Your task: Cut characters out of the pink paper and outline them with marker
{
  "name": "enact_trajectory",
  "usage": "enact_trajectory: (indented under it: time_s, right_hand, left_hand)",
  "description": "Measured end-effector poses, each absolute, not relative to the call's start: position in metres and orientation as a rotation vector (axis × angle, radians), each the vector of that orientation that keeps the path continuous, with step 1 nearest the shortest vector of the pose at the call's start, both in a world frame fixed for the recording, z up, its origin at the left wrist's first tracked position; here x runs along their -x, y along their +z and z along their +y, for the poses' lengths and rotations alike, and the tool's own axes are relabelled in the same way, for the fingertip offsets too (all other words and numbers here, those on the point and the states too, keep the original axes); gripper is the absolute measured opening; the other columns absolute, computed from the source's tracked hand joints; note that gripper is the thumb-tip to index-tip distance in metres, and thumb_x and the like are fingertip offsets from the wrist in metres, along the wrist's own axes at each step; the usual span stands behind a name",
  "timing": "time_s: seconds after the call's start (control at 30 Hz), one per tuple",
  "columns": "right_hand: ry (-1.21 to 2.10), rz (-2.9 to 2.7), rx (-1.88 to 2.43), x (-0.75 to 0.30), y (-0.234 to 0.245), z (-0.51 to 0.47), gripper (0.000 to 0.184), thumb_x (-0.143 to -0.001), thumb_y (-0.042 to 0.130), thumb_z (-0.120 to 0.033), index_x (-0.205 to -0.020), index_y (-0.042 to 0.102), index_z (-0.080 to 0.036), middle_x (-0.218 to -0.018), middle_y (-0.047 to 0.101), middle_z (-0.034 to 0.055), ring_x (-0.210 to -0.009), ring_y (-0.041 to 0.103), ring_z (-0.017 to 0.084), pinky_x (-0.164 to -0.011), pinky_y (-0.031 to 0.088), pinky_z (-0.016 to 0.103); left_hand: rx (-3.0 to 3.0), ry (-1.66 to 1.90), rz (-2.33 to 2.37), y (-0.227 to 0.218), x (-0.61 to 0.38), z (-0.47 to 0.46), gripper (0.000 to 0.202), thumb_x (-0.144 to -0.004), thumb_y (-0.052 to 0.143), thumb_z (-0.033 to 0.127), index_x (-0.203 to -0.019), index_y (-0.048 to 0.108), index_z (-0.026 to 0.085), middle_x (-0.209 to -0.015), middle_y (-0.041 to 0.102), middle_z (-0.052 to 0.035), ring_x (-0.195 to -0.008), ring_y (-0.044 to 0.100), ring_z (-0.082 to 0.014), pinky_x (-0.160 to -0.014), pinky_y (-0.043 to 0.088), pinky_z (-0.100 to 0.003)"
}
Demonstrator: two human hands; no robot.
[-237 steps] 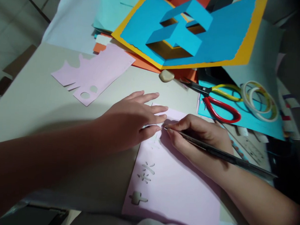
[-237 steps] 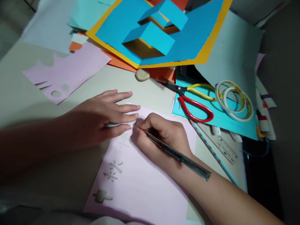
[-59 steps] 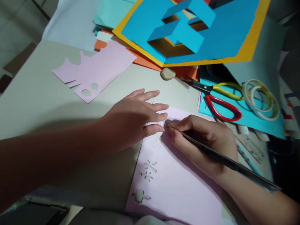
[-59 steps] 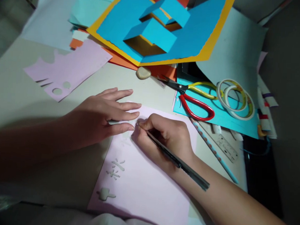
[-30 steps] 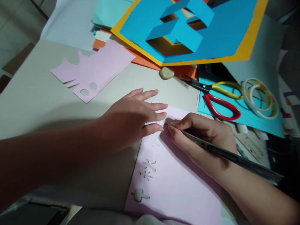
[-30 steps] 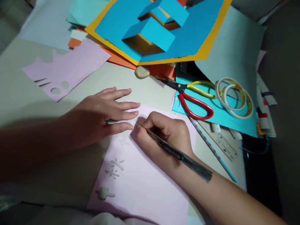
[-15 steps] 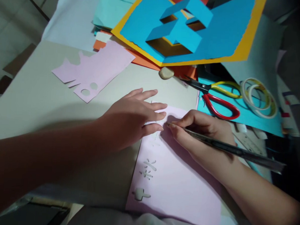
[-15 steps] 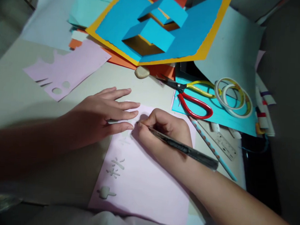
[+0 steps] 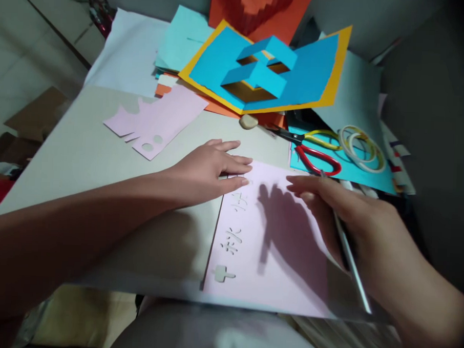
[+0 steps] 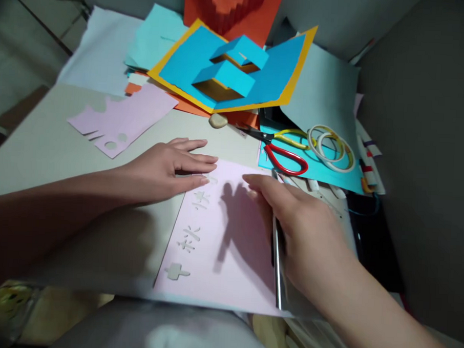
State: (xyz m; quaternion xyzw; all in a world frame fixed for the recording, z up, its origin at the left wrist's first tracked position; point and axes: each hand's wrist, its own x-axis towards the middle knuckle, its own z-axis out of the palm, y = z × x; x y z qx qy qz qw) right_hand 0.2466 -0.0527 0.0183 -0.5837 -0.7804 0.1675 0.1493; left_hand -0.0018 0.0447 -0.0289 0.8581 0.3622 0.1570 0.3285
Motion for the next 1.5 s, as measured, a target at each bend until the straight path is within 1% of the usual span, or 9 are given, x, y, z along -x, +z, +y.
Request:
enact_trajectory:
  time_s: [0.13, 0.3, 0.53, 0.73, 0.97, 1.03, 1.13, 1.3, 1.5]
  right_hand:
    - [0.404, -2.025, 1.843, -0.258, 0.012, -0.088, 0.049, -0.097, 0.048, -0.034, -0.146, 0.050, -0.029, -0.135, 0.062, 0.0148, -0.119, 0.063, 0.040, -0.092, 0.055, 0.059]
    - [0.671, -1.516, 1.807, -0.257, 0.000, -0.116, 0.056, -0.091, 0.061, -0.041, -0.146, 0.048, -0.039, -0.153, 0.048, 0.0041, -0.140, 0.045, 0.036, -0.109, 0.048, 0.053]
    - [0.537, -1.661, 1.800, -0.244, -0.018, -0.132, 0.045, -0.094, 0.061, -0.034, -0.138, 0.056, -0.033, -0.139, 0.063, 0.0094, -0.128, 0.059, 0.033, -0.104, 0.052, 0.054]
    - [0.244, -2.222, 1.647, -0.256, -0.039, -0.113, 0.053, -0.092, 0.065, -0.036, -0.140, 0.052, -0.019, -0.149, 0.049, 0.0230, -0.142, 0.041, 0.041, -0.108, 0.035, 0.071]
    - [0.774, -2.515, 1.368, -0.276, -0.011, -0.090, 0.046, -0.096, 0.053, -0.020, -0.140, 0.053, -0.035, -0.157, 0.043, 0.0062, -0.151, 0.026, 0.028, -0.120, 0.018, 0.064]
    - [0.816, -2.566, 1.304, -0.271, -0.006, -0.089, 0.046, -0.094, 0.054, -0.017, -0.137, 0.056, -0.034, -0.154, 0.048, 0.0049, -0.149, 0.031, 0.028, -0.120, 0.021, 0.062]
    - [0.419, -2.479, 1.441, -0.256, -0.012, -0.094, 0.047, -0.093, 0.052, -0.016, -0.139, 0.056, -0.026, -0.148, 0.054, 0.0143, -0.144, 0.041, 0.034, -0.112, 0.033, 0.067]
    - [0.158, -2.367, 1.517, -0.237, -0.030, -0.102, 0.052, -0.094, 0.061, -0.037, -0.138, 0.055, -0.010, -0.142, 0.056, 0.0272, -0.136, 0.049, 0.041, -0.105, 0.041, 0.067]
    - [0.389, -2.705, 1.283, -0.238, -0.007, -0.075, 0.046, -0.095, 0.046, -0.013, -0.140, 0.055, -0.021, -0.149, 0.054, 0.0121, -0.144, 0.041, 0.034, -0.113, 0.031, 0.067]
  left_hand:
    - [-2.212, 0.491, 0.932, -0.032, 0.003, 0.044, 0.035, -0.092, 0.058, 0.033, -0.122, 0.071, 0.022, -0.130, 0.068, 0.0011, -0.144, 0.039, -0.0248, -0.122, 0.028, -0.047]
    - [-2.195, 0.530, 0.943, -0.036, 0.002, 0.045, 0.034, -0.093, 0.055, 0.033, -0.121, 0.071, 0.022, -0.129, 0.069, 0.0006, -0.143, 0.041, -0.0240, -0.122, 0.029, -0.045]
    - [-2.181, 0.532, 0.952, -0.034, 0.002, 0.046, 0.035, -0.092, 0.055, 0.034, -0.120, 0.072, 0.021, -0.130, 0.068, -0.0008, -0.142, 0.043, -0.0229, -0.121, 0.031, -0.039]
    - [-2.060, 0.566, 1.057, -0.031, 0.006, 0.048, 0.048, -0.090, 0.060, 0.040, -0.133, 0.063, 0.019, -0.142, 0.059, -0.0033, -0.139, 0.047, -0.0222, -0.121, 0.032, -0.034]
    - [-1.954, 0.526, 1.049, -0.026, 0.015, 0.057, 0.045, -0.089, 0.061, 0.046, -0.131, 0.065, 0.029, -0.139, 0.061, 0.0020, -0.133, 0.055, -0.0235, -0.118, 0.037, -0.037]
    - [-1.965, 0.497, 1.023, -0.025, 0.016, 0.060, 0.044, -0.087, 0.064, 0.042, -0.129, 0.066, 0.029, -0.139, 0.061, 0.0019, -0.135, 0.053, -0.0233, -0.119, 0.034, -0.038]
    - [-1.978, 0.461, 1.001, -0.023, 0.018, 0.062, 0.044, -0.084, 0.066, 0.034, -0.128, 0.067, 0.028, -0.140, 0.060, 0.0025, -0.136, 0.052, -0.0221, -0.121, 0.032, -0.039]
    - [-1.969, 0.458, 1.012, -0.022, 0.018, 0.062, 0.043, -0.085, 0.064, 0.030, -0.128, 0.067, 0.028, -0.137, 0.062, 0.0025, -0.132, 0.055, -0.0210, -0.119, 0.037, -0.038]
    - [-2.003, 0.482, 0.995, -0.022, 0.022, 0.063, 0.039, -0.084, 0.064, 0.033, -0.122, 0.071, 0.029, -0.131, 0.067, 0.0039, -0.127, 0.059, -0.0216, -0.115, 0.042, -0.037]
